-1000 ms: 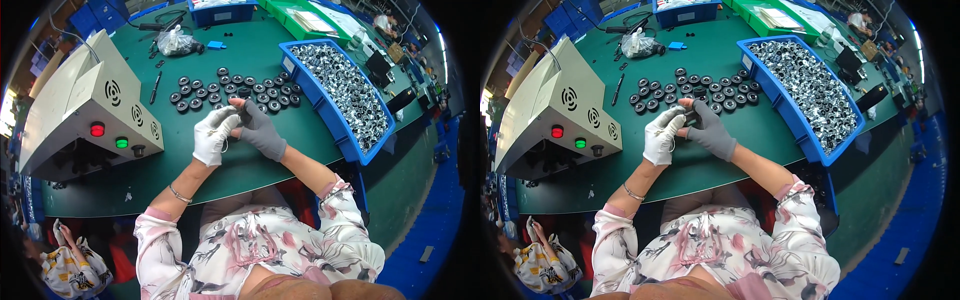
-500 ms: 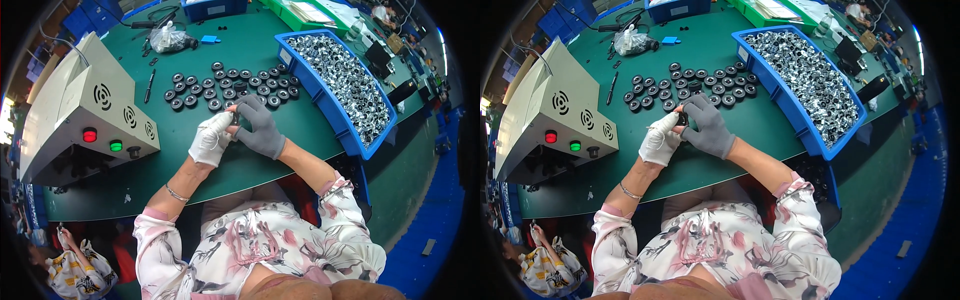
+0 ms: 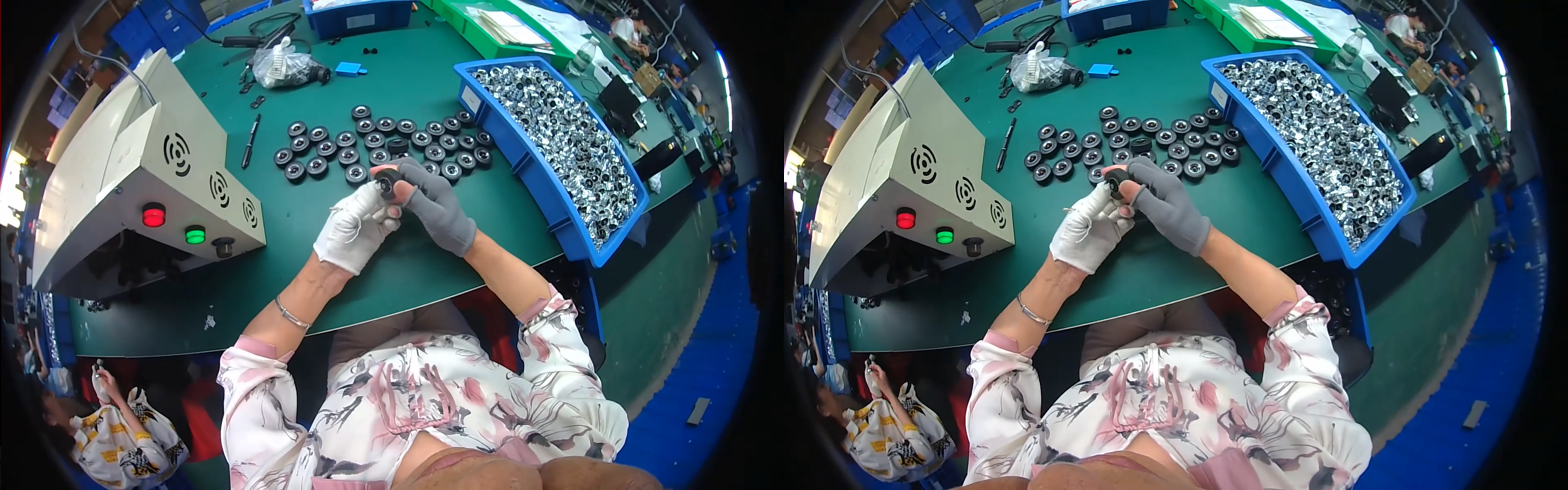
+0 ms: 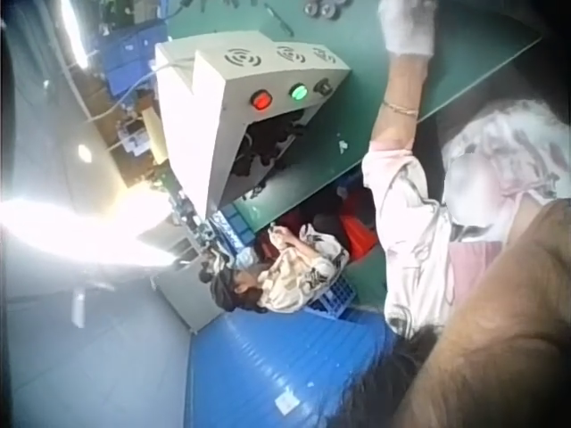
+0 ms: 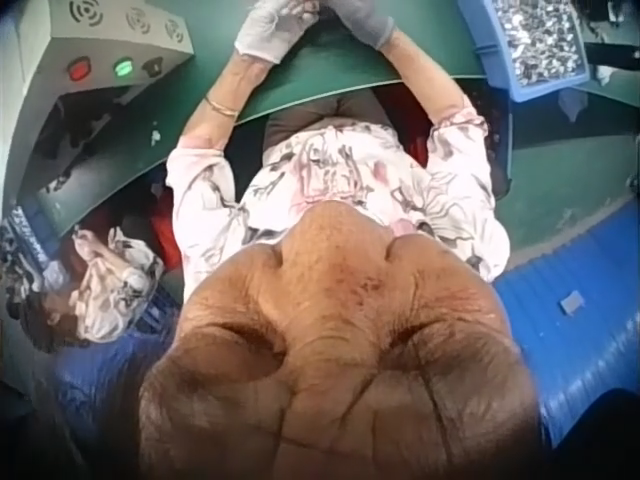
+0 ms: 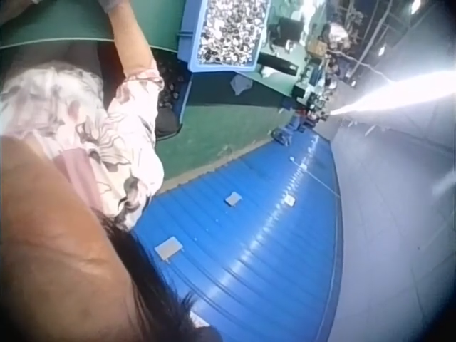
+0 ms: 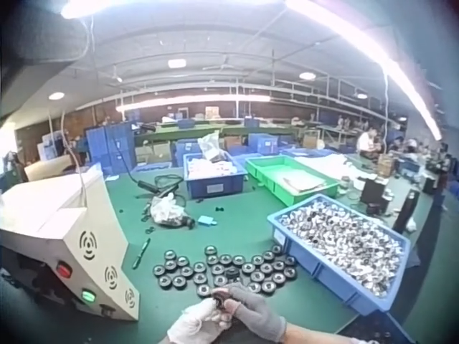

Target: Manually assembling small circular components by inserting metal rings or bearings into plastic housings.

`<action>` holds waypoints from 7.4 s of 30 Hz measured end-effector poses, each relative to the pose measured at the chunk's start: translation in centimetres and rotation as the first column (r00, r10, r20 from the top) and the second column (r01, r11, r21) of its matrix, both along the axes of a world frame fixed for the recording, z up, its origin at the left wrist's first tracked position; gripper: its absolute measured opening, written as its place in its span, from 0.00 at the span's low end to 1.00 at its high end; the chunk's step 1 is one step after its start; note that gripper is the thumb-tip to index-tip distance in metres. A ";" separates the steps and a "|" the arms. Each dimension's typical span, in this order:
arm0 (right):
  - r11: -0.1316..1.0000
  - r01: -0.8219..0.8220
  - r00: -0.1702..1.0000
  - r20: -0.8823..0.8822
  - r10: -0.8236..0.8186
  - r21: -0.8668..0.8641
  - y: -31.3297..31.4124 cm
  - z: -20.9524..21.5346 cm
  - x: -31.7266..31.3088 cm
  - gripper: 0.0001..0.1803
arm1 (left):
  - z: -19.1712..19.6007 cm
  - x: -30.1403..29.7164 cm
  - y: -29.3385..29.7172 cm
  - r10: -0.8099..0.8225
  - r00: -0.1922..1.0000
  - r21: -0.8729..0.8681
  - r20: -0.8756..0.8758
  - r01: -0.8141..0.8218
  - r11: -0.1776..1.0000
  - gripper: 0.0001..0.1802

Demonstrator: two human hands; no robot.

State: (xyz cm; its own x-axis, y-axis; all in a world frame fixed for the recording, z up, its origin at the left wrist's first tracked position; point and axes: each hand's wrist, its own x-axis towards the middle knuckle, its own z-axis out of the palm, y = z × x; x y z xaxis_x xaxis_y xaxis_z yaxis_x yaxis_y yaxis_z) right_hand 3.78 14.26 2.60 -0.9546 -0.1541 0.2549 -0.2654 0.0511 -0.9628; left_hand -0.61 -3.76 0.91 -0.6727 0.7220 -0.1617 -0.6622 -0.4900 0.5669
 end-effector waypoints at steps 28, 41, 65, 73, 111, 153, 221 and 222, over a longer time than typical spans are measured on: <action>0.863 0.170 0.985 -0.103 -0.137 0.476 6.7 5.8 13.4 0.09 | -0.6 -0.1 -0.6 0.022 0.834 -0.177 -0.551 -0.142 0.974 0.20; 0.483 0.481 0.875 -0.362 -0.322 0.732 6.1 7.4 13.4 0.10 | -1.1 -0.1 -0.8 0.115 0.937 -0.245 -0.329 -0.202 0.948 0.16; 0.964 -0.167 0.953 0.218 0.212 -0.210 -0.7 2.0 -2.3 0.26 | 1.4 -0.5 -0.5 0.087 0.088 -0.023 -0.992 -0.819 0.573 0.23; 0.812 -0.092 0.900 0.301 0.315 -0.576 -1.0 0.0 -0.3 0.25 | 0.8 0.0 -0.1 0.009 -0.113 0.096 -0.994 -0.795 0.598 0.27; 0.982 0.175 0.972 0.174 -0.160 -0.076 -1.5 -1.1 0.0 0.13 | -1.3 -1.3 -1.0 0.179 0.950 -0.141 -0.255 -0.219 0.965 0.13; 0.954 0.154 0.967 0.236 -0.093 -0.256 -1.8 -1.5 -0.3 0.16 | 0.1 -0.1 0.3 0.282 0.871 -0.301 -0.403 -0.417 0.858 0.12; 0.453 -0.009 0.998 -0.019 0.057 0.891 -8.2 1.2 -23.9 0.18 | -0.5 1.8 0.7 0.106 0.708 -0.355 -0.699 -0.472 0.807 0.15; 0.455 -0.010 0.997 -0.025 0.071 0.890 -9.1 1.4 -24.1 0.18 | -0.7 1.7 0.4 0.105 0.709 -0.350 -0.697 -0.465 0.813 0.15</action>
State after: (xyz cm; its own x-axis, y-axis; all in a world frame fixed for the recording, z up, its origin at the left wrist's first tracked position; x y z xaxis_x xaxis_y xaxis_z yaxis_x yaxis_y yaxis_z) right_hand -20.35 5.17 3.96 -0.9313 -0.3643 0.0024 -0.3369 0.8588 -0.3859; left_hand 1.12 -3.33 0.19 -0.8984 0.4238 0.1151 0.0587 -0.1438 0.9879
